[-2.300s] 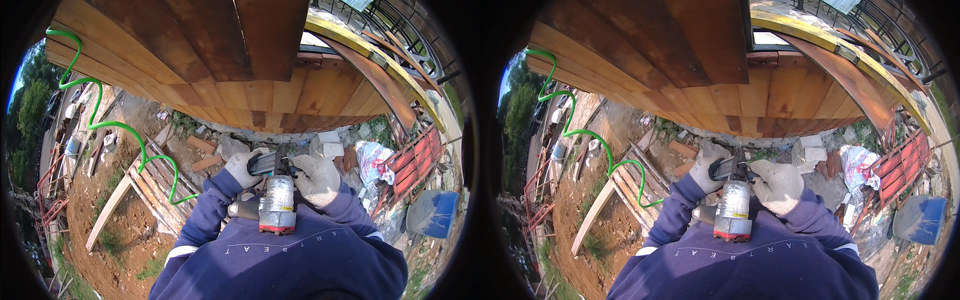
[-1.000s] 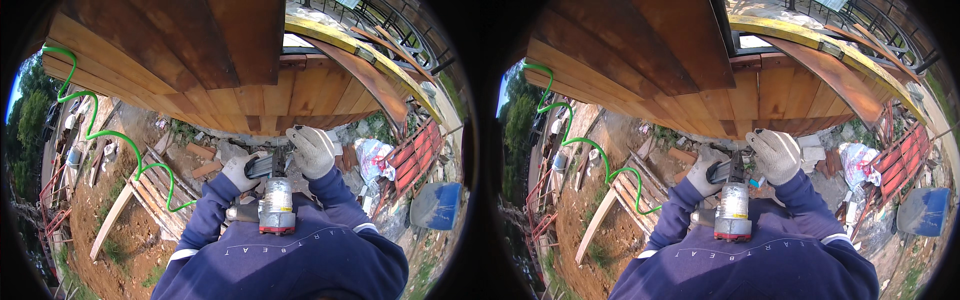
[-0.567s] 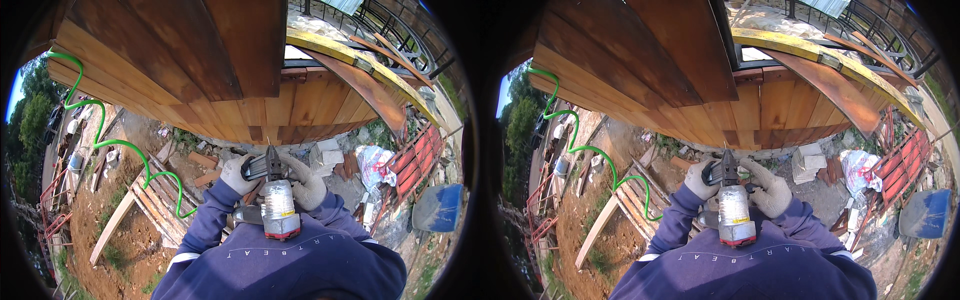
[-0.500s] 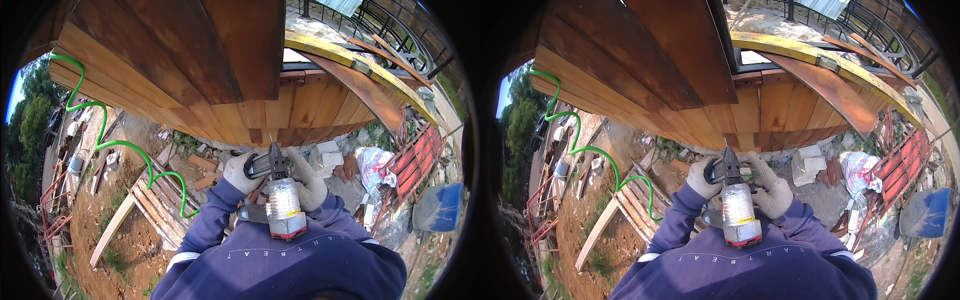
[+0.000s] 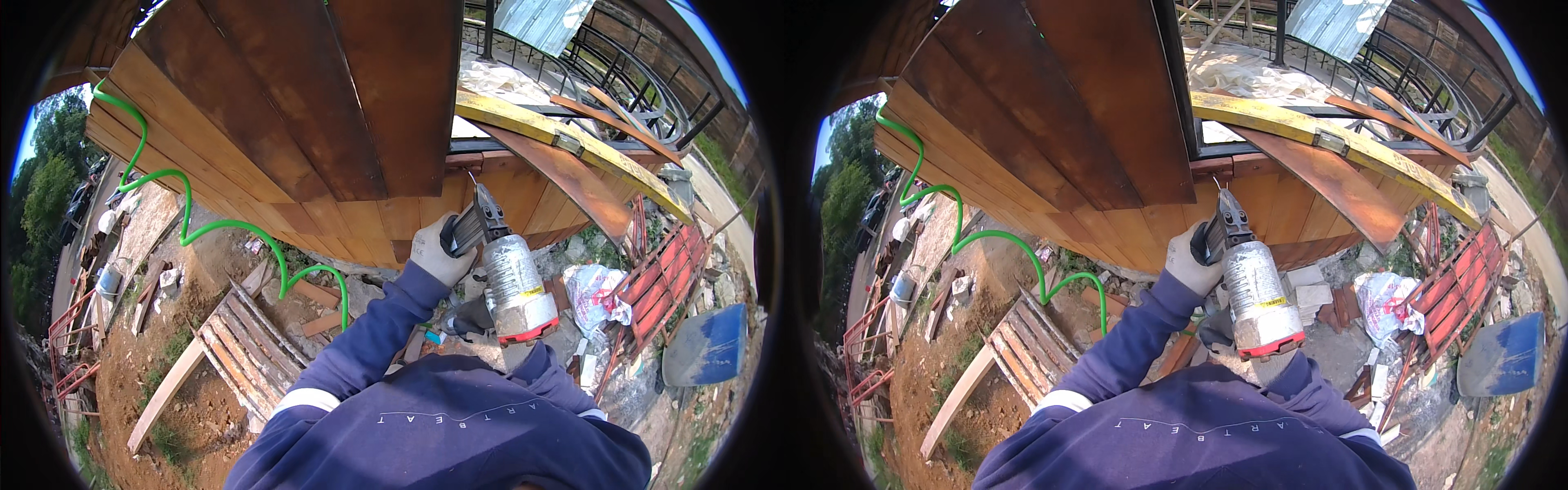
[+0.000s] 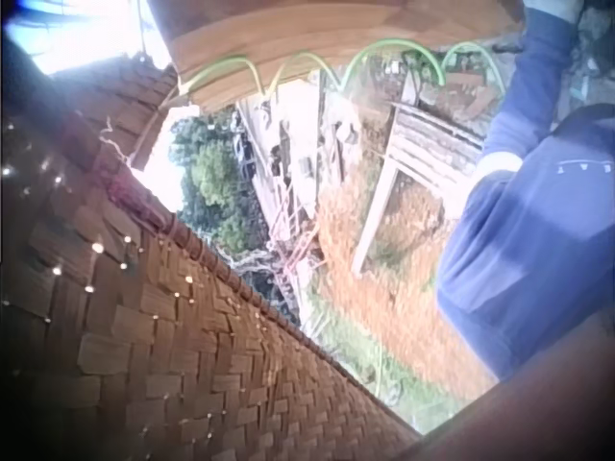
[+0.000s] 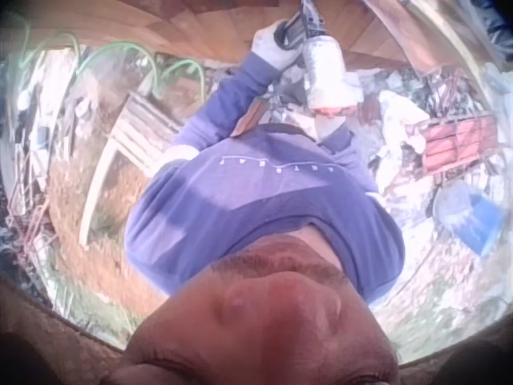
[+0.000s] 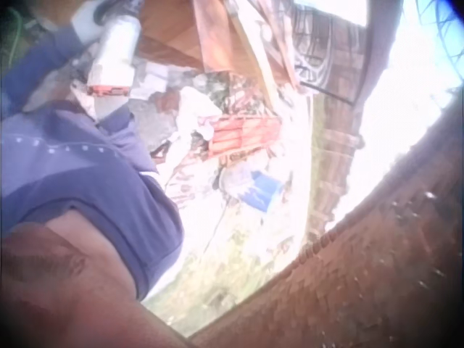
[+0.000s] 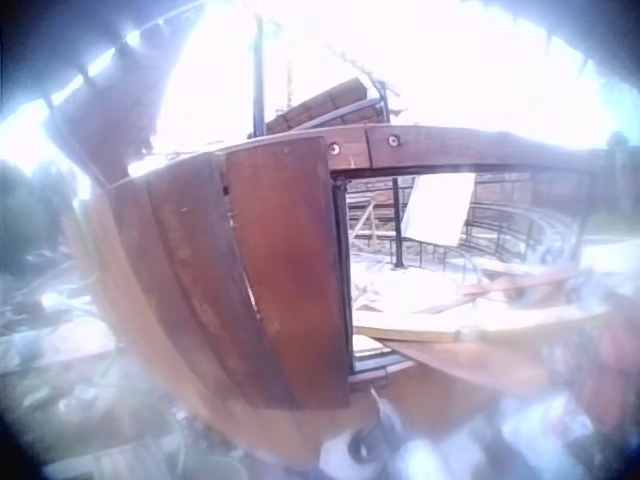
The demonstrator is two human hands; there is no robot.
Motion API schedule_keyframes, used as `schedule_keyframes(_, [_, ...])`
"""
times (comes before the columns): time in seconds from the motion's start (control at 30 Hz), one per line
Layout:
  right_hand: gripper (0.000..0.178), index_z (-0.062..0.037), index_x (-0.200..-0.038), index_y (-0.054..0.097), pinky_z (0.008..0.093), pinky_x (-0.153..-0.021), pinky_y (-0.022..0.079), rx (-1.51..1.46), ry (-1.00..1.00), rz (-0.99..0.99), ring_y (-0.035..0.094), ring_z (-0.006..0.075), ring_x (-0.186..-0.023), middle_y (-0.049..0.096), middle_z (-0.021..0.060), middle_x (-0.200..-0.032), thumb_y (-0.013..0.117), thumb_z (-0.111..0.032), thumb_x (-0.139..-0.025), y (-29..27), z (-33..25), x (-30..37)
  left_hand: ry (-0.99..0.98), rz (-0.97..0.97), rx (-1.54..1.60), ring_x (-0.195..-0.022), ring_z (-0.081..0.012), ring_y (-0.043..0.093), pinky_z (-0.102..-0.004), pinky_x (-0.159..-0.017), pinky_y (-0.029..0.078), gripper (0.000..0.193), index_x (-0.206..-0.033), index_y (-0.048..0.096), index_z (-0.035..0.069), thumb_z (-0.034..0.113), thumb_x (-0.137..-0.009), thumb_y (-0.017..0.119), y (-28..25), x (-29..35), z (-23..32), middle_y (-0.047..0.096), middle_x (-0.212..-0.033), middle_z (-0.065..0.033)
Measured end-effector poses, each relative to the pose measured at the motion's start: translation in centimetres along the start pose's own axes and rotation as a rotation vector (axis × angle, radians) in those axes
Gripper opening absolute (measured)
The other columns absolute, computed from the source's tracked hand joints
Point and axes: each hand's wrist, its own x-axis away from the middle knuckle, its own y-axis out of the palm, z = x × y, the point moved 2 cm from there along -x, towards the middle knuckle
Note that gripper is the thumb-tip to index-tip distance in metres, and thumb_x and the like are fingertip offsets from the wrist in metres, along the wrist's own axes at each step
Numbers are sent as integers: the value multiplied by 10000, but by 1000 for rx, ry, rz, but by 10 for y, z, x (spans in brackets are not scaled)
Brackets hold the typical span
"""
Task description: The person installs wooden planks onto a curved wooden wall structure. They use a pneumatic nail gun to secure the planks, frequently checking alignment with a yellow spirit level. The person also reloads the nail gun with a strip of nails during the process.
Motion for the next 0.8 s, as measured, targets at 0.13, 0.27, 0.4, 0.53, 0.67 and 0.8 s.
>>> schedule_keyframes(0.13, [584,-57,-1344,512,366,-926,524,161,-37,-38,641,216,-1070,625,103,-1226,758,-214,-839,1,-8,-6,-16,9,187,-846,-223,719,-329,-787,552,320,-1030,633,-13,98,-755,753,21,-16,-18,726,-917,-149])
schedule_keyframes(0.27, [620,-78,-1329,514,371,-915,517,318,-73,-48,627,209,-1069,607,83,-1231,794,-241,-801,4,-15,-13,-49,-22,301,-881,-179,700,-316,-813,543,325,-1049,638,-14,94,-773,772,29,-21,-22,729,-959,-133])
schedule_keyframes(0.4, [538,-98,-1303,568,386,-914,517,620,-320,21,636,273,-1066,639,91,-1195,746,-313,-843,3,-47,-17,-33,-20,265,-899,-184,706,-316,-820,544,336,-1057,640,-16,103,-777,782,29,-22,-33,732,-972,-138])
schedule_keyframes(0.53, [465,-79,-1206,618,347,-856,537,392,-221,63,665,204,-975,674,58,-1060,789,-199,-791,6,-33,-17,-39,-39,254,-922,-196,714,-319,-830,547,355,-1070,641,-20,118,-778,789,27,-26,-20,735,-990,-145])
schedule_keyframes(0.67, [493,-63,-1241,593,342,-841,540,655,-398,-19,672,219,-960,671,67,-1088,776,-186,-800,7,-49,-26,-27,-32,225,-921,-202,714,-323,-838,547,378,-1086,638,-21,118,-773,798,24,-27,-33,732,-984,-144])
schedule_keyframes(0.8, [484,-62,-1273,576,347,-843,543,418,-274,-68,672,223,-965,669,74,-1091,744,-195,-839,5,-37,-21,-41,-175,207,-1007,-192,686,-324,-909,525,462,-1173,606,-20,104,-776,806,12,-22,-28,705,-1079,-134])
